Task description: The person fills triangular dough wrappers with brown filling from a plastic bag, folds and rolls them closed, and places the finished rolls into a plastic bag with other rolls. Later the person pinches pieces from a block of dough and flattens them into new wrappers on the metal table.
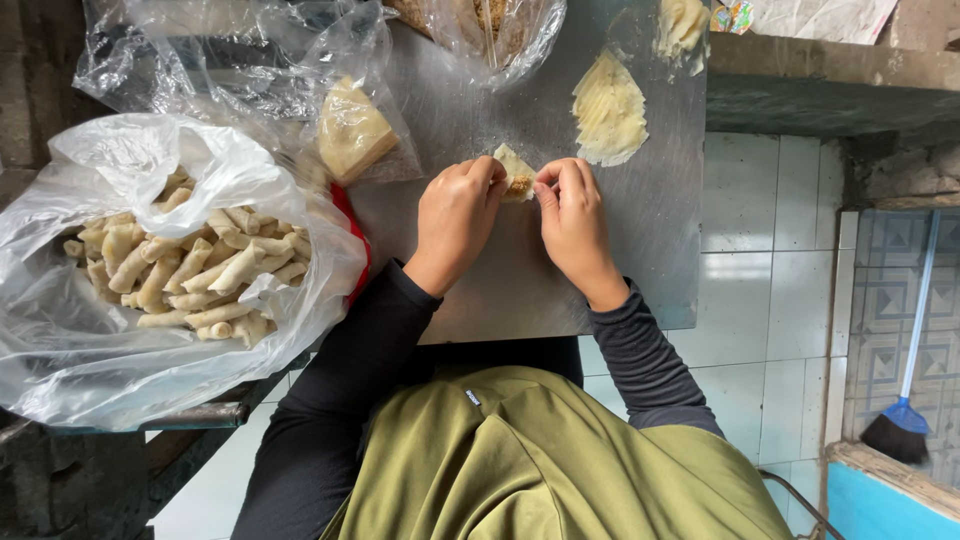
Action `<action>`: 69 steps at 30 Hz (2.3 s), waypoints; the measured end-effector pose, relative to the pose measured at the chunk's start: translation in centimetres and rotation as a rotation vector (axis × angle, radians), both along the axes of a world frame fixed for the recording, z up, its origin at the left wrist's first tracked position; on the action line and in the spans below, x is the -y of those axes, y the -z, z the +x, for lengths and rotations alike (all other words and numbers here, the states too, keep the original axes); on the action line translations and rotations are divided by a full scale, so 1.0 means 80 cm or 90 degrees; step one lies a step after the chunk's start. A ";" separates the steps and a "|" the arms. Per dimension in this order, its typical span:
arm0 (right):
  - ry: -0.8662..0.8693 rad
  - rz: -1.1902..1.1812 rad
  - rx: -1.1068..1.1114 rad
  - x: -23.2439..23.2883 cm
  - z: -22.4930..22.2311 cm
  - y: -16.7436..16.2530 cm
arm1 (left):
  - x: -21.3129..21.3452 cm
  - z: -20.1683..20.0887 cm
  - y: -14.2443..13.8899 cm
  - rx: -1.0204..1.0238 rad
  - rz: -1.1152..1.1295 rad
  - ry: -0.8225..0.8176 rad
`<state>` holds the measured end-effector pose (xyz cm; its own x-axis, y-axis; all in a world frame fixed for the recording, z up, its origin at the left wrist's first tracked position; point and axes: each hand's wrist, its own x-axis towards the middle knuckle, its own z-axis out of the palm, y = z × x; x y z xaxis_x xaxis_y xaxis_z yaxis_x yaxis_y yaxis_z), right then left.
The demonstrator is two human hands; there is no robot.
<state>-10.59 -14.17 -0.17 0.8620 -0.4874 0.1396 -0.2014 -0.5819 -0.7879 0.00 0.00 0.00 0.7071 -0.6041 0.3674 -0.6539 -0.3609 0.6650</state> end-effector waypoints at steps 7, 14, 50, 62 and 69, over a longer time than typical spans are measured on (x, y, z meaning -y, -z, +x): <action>0.007 -0.267 0.012 -0.066 0.034 0.034 | -0.063 0.036 0.038 0.069 -0.002 0.001; -0.032 -0.067 0.098 -0.060 0.031 0.063 | -0.050 0.030 0.070 0.127 0.031 0.008; -0.228 -0.223 0.080 -0.061 -0.095 -0.041 | -0.102 -0.093 -0.020 0.166 0.057 0.084; -0.092 -0.155 0.043 -0.061 -0.088 -0.031 | -0.094 -0.102 -0.026 0.025 0.054 -0.062; -0.114 -0.282 0.039 -0.080 -0.106 -0.036 | -0.107 -0.121 -0.030 0.152 0.051 -0.038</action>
